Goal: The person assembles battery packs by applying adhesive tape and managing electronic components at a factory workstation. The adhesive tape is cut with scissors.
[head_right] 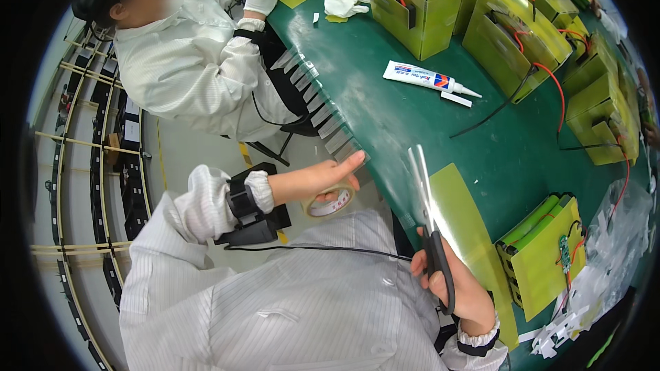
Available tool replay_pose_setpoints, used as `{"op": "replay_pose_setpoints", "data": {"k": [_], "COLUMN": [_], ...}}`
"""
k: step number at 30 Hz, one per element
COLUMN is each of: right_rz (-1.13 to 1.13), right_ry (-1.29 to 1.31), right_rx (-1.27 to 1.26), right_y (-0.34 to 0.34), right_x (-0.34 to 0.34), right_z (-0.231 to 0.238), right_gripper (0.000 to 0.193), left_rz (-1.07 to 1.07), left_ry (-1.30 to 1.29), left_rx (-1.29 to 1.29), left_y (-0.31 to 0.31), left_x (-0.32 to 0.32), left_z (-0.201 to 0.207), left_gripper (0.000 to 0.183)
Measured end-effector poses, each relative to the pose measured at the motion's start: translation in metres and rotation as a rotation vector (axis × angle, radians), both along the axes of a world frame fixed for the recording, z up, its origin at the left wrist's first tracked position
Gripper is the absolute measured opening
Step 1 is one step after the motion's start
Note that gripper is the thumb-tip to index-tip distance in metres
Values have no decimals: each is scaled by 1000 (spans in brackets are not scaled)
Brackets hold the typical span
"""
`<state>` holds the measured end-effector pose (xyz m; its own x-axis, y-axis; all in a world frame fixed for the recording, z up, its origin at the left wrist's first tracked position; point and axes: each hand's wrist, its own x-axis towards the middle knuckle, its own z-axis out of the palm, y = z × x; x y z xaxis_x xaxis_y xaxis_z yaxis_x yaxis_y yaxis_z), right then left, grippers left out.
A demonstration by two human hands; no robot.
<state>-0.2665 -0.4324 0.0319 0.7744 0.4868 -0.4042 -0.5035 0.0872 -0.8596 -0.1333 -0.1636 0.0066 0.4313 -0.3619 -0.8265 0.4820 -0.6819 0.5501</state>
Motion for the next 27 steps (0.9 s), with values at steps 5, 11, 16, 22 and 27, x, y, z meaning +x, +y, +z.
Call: {"op": "replay_pose_setpoints", "data": {"k": [5,11,16,22,27], "right_rz": [194,363,420,380,349], "right_ry": [42,64,63,80,56], "right_rx": [-52,-289,-419,-484,-504], "right_y": [5,26,52,65,68], "right_x": [1,16,38,45,50], "right_z": [3,5,12,8,5], "right_gripper": [85,75,70,66,64], "left_rz": [197,277,241,232,232], "left_ry": [4,-105,-81,-87,-70], "left_rx": [-205,-316,-285,-313,-371], "left_y": [19,42,44,45,48], "left_x": [-29,-40,-36,-35,-35], "left_z": [-17,-16,-5,-7,-14], "left_gripper": [64,35,31,30,26]}}
